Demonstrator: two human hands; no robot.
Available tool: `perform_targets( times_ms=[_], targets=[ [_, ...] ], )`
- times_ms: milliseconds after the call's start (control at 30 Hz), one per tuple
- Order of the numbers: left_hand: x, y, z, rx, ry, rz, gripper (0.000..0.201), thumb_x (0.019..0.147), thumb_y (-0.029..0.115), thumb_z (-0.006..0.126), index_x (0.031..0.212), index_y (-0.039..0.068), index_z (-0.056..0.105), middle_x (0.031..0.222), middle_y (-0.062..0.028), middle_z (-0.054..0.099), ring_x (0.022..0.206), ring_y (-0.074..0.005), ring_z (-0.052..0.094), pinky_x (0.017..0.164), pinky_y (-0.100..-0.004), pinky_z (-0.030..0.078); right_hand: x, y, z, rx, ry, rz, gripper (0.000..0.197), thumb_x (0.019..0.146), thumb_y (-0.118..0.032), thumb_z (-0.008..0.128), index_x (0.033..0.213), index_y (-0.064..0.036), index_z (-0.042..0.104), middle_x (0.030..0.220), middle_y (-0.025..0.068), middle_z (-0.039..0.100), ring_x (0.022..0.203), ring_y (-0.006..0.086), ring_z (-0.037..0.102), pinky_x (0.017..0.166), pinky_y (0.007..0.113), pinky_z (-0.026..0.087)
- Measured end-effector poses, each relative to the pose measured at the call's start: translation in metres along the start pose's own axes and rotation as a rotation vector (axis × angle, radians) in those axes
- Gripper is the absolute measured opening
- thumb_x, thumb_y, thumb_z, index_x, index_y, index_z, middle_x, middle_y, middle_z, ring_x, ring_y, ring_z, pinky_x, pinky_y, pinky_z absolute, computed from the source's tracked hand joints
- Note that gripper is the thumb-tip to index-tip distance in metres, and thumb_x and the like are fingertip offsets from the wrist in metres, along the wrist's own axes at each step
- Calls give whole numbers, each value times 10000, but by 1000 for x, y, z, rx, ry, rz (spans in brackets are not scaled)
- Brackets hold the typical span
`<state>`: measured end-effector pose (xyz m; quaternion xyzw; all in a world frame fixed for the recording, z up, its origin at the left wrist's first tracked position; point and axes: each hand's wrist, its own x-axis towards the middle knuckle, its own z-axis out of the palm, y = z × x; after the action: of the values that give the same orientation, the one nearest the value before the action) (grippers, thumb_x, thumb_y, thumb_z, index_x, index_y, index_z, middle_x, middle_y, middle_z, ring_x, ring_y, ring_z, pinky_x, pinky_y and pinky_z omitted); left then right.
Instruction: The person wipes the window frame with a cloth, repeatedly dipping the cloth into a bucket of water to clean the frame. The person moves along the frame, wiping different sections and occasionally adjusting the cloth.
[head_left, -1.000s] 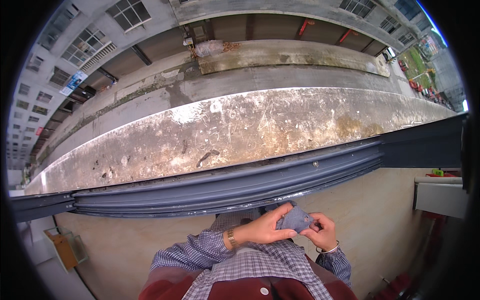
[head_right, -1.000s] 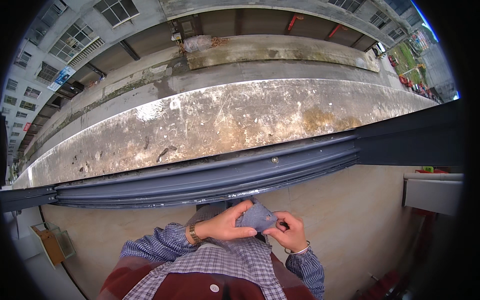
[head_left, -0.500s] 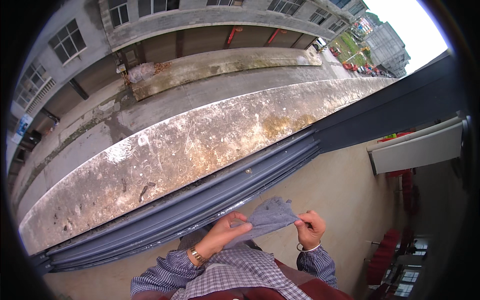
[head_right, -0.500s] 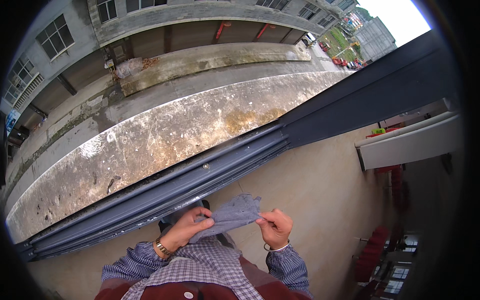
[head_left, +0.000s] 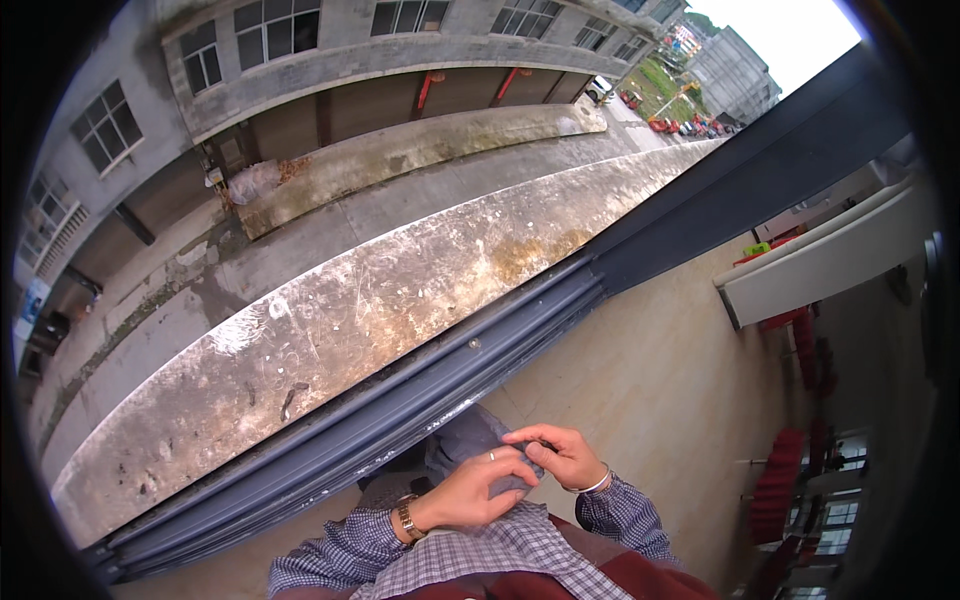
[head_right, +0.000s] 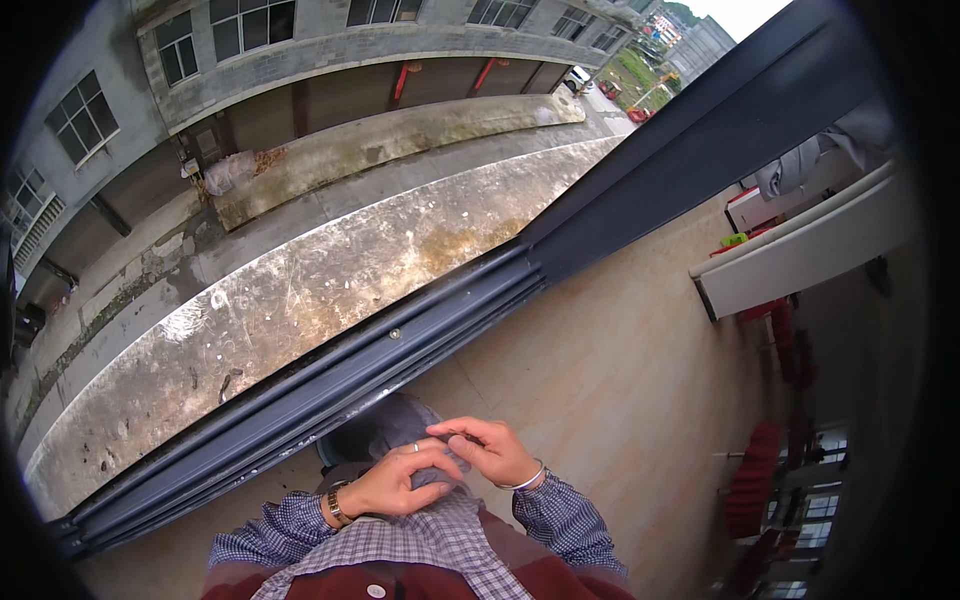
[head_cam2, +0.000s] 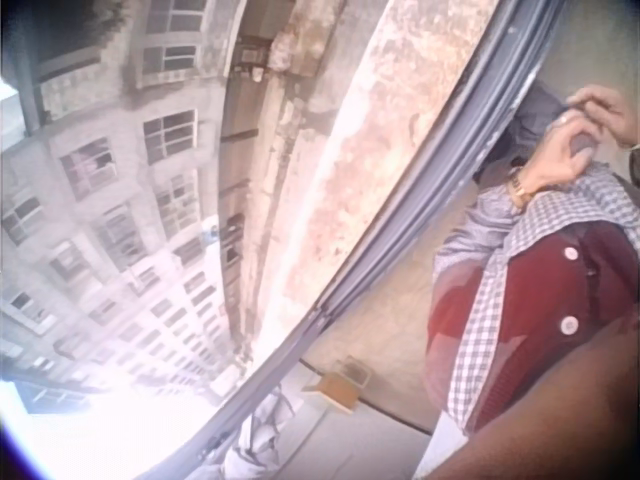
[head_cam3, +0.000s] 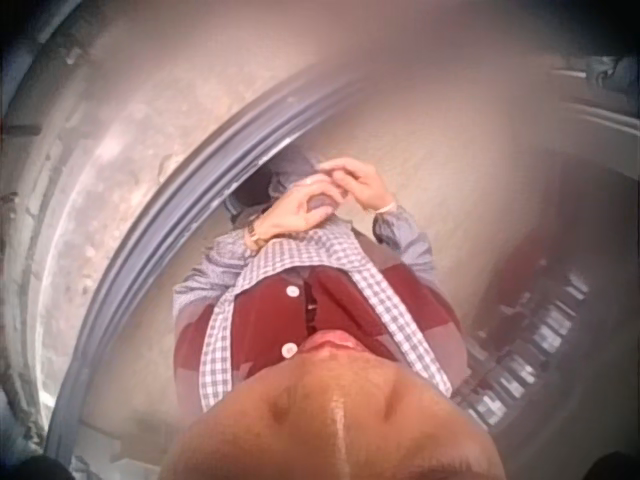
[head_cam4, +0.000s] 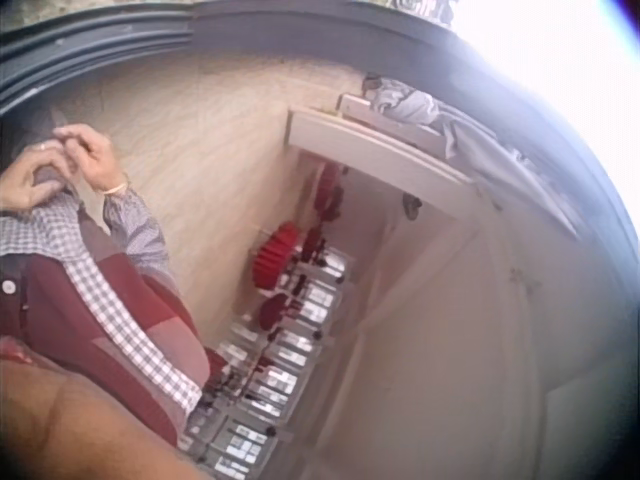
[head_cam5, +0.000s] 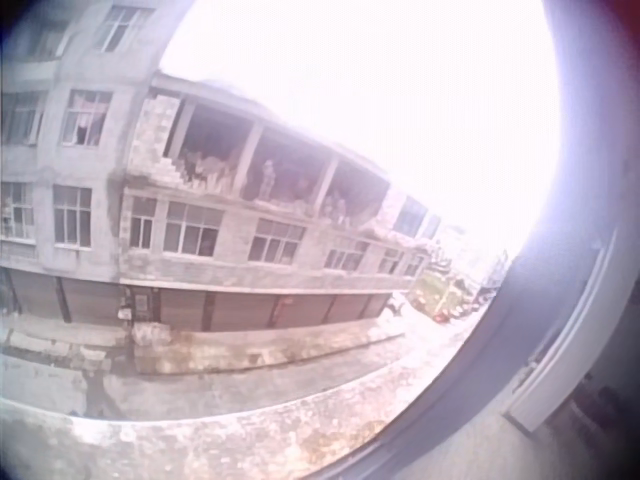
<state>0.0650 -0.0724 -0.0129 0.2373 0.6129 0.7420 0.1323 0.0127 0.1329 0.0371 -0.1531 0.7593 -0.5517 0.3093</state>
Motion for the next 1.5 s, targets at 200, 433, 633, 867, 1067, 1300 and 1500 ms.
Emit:
perform_targets(
  times_ms=[200,433,633,867,1067,1300,1500],
  targets=[
    [-11,12,-6,-167,179,-95,342,859,138,712,1152,33,570,1029,-80,657,1043,-171,628,877,-316,491,4,-15,3,-335,76,-177,139,941,-132,640,1006,-10,642,804,103,664,662,159,624,610,277,481],
    [3,14,-21,572,163,-41,378,790,308,809,1016,32,683,977,-96,675,971,-262,624,844,-369,498,-3,-42,5,-638,356,-550,94,866,-94,715,866,-26,650,708,100,648,562,214,617,523,304,462],
    [5,14,-18,-81,221,-189,292,922,263,685,1091,25,666,1034,-83,674,946,-152,636,842,-289,500,3,-43,8,-451,545,-443,129,888,-112,721,885,-19,633,618,30,571,508,86,496,485,248,396],
    [12,3,-6,-315,366,-56,255,982,189,596,1181,31,585,1070,-25,643,1001,-87,571,897,-263,466,-12,-48,11,-422,571,-311,185,849,-97,749,969,-23,629,570,-11,477,495,61,411,473,235,337],
    [14,5,2,-467,311,-27,211,950,126,648,1130,36,583,1074,-25,638,987,-85,573,888,-268,476,-18,-42,23,-487,554,-289,174,834,-93,758,947,-18,649,600,13,537,493,74,451,475,241,368],
    [26,7,4,-393,472,-56,202,872,27,697,1016,42,556,1063,-54,645,959,-93,585,850,-257,490,-21,-35,16,-579,678,-431,100,844,-71,730,896,-19,663,704,81,645,520,146,568,492,278,441],
    [44,6,16,-299,308,-50,294,936,162,673,1182,17,600,1047,-15,643,905,-66,587,793,-225,486,-11,-47,3,-706,709,-441,133,882,-98,684,988,-34,636,811,108,677,603,228,644,555,335,499]
  ],
)
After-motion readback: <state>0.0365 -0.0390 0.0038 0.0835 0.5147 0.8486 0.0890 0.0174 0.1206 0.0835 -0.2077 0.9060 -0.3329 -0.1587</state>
